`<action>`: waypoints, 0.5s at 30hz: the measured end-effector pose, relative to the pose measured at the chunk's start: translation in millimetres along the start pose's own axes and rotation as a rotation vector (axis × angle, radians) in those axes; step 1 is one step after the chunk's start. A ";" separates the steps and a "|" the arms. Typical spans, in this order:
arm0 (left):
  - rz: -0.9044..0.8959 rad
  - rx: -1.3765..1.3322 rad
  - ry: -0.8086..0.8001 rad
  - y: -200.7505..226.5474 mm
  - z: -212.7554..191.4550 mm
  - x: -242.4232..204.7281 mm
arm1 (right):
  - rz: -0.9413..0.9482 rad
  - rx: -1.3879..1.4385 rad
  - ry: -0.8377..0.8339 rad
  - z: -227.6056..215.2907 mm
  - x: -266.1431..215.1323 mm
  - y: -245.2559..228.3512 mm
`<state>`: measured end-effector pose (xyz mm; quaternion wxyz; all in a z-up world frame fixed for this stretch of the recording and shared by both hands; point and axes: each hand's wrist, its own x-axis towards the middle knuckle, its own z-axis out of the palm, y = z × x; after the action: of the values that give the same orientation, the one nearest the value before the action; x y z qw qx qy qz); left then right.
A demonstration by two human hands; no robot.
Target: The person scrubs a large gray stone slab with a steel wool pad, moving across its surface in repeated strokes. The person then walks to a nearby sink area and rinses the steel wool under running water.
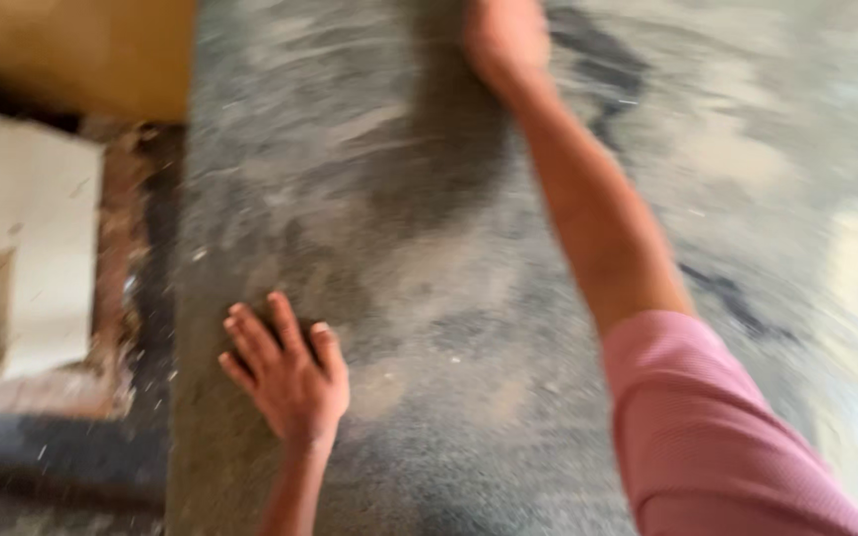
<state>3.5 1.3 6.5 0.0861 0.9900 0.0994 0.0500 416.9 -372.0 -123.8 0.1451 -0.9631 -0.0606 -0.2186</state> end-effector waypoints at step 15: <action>-0.010 -0.035 0.012 -3.0 1.4 1.8 | 0.542 -0.264 0.132 -166.8 -146.5 127.8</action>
<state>4.9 4.4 4.8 0.1030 0.9876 0.1039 0.0571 241.2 -552.4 -76.5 0.0754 -0.9384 0.2371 -0.2398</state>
